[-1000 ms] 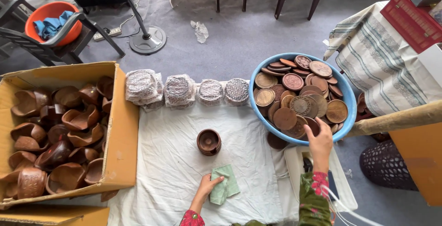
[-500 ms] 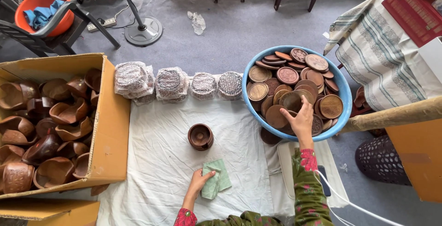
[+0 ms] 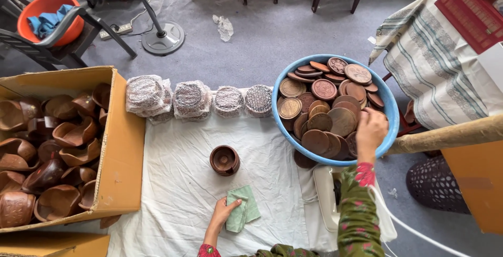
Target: The person sits on the floor and wipes small, round wooden items with a green cloth. They pick up items from a blue basin, wipe them, and place them into a small wooden bowl. A cardboard box filled with wooden bowls is visible to the left.
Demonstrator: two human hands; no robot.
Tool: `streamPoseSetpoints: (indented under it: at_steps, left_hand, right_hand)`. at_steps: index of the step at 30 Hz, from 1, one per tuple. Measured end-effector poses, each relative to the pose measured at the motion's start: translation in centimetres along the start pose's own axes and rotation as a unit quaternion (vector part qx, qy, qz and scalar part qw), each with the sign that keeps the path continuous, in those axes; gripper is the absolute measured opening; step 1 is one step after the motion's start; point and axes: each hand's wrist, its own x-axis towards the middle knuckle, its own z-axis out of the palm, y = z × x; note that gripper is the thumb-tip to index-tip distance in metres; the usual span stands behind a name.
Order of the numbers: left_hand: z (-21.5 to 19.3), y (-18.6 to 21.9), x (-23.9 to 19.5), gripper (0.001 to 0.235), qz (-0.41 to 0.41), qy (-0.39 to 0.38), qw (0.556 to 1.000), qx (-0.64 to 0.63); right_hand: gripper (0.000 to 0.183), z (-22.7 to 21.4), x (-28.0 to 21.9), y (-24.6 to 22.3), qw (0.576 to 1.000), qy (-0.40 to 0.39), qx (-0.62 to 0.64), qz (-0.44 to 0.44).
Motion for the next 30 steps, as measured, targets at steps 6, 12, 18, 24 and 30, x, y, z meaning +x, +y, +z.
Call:
streamPoseSetpoints:
  at_steps: [6,12,18,24,30]
  left_hand:
    - [0.2,0.8,-0.8,0.032,-0.019,0.0,1.0,0.009]
    - [0.4,1.4,-1.2,0.034,-0.038,0.006,0.999,0.02]
    - [0.3,1.1,-1.0,0.035,-0.03,0.011,0.999,0.019]
    - [0.4,0.9,-1.4,0.034,-0.02,-0.001,1.0,0.013]
    - [0.5,0.7,-0.7,0.034,-0.01,-0.005,1.0,0.005]
  right_hand:
    - [0.04,5.8,3.6,8.6,0.991,-0.054,-0.052,0.113]
    - [0.069,5.6,6.8,7.7,0.949,-0.189,-0.151,0.203]
    - [0.064,7.8,7.2,11.7,0.963,-0.141,-0.224,0.051]
    - [0.038,5.1,7.5,9.5,0.919,-0.159,-0.354,-0.072]
    - [0.042,-1.7,7.3,7.4,0.994,-0.065,-0.077,0.05]
